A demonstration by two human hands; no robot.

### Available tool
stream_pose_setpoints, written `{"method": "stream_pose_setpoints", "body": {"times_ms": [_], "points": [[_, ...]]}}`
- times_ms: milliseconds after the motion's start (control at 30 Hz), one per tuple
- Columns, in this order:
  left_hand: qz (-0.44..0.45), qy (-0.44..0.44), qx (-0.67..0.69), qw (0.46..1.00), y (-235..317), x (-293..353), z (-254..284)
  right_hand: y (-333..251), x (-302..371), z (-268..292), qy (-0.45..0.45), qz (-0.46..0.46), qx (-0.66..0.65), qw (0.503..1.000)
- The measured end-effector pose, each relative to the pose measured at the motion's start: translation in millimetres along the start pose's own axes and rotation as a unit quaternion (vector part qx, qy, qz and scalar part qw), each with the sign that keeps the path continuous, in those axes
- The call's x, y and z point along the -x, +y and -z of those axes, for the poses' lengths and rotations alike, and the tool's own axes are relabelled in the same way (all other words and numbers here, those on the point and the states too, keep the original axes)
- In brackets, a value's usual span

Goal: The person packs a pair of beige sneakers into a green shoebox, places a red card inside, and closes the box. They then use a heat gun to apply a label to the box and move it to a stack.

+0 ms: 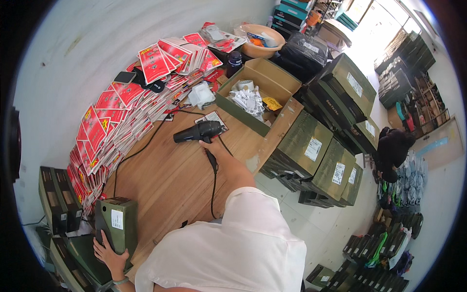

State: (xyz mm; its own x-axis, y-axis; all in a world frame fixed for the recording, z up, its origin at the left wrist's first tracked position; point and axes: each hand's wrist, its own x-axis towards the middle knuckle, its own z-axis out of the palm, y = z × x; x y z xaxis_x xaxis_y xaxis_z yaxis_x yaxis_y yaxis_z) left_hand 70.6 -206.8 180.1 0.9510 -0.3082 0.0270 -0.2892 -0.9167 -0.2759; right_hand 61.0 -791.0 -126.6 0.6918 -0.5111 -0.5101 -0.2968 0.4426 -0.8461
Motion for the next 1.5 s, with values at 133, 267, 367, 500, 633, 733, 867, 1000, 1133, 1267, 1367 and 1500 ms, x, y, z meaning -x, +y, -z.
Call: {"method": "stream_pose_setpoints", "body": {"times_ms": [133, 267, 367, 500, 633, 733, 867, 1000, 1133, 1267, 1367, 1500], "points": [[-0.007, 0.001, 0.005, 1.0, 3, -3, 9, 8, -1, -12, 0.234, 0.132, 0.29, 0.918], [-0.025, -0.003, 0.024, 0.999, 8, 14, 11, 1, 53, -67, 0.252, 0.216, 0.398, 0.855], [-0.072, 0.006, 0.053, 0.996, 25, 32, 23, -2, 121, -116, 0.053, 0.324, 0.255, 0.91], [-0.08, -0.013, 0.085, 0.993, 50, 51, 36, -28, 215, -174, -0.063, 0.354, 0.207, 0.91], [-0.094, 0.003, 0.121, 0.988, 55, 50, 33, -70, 280, -181, -0.13, 0.395, 0.224, 0.882], [-0.106, 0.034, 0.151, 0.982, 47, 57, 31, -78, 306, -190, -0.221, 0.383, 0.25, 0.861], [-0.092, 0.026, 0.148, 0.984, 45, 63, 27, -82, 319, -210, -0.246, 0.456, 0.374, 0.769], [-0.096, 0.039, 0.154, 0.983, 44, 61, 24, -77, 327, -224, -0.277, 0.413, 0.323, 0.805], [-0.099, 0.05, 0.153, 0.982, 43, 60, 21, -74, 330, -233, -0.273, 0.424, 0.349, 0.79], [-0.099, 0.051, 0.154, 0.982, 42, 61, 21, -74, 330, -235, -0.275, 0.442, 0.362, 0.773], [-0.1, 0.064, 0.162, 0.98, 42, 63, 17, -74, 333, -236, -0.272, 0.432, 0.387, 0.768], [-0.097, 0.065, 0.171, 0.978, 42, 64, 17, -73, 332, -237, -0.268, 0.457, 0.404, 0.745]]}}
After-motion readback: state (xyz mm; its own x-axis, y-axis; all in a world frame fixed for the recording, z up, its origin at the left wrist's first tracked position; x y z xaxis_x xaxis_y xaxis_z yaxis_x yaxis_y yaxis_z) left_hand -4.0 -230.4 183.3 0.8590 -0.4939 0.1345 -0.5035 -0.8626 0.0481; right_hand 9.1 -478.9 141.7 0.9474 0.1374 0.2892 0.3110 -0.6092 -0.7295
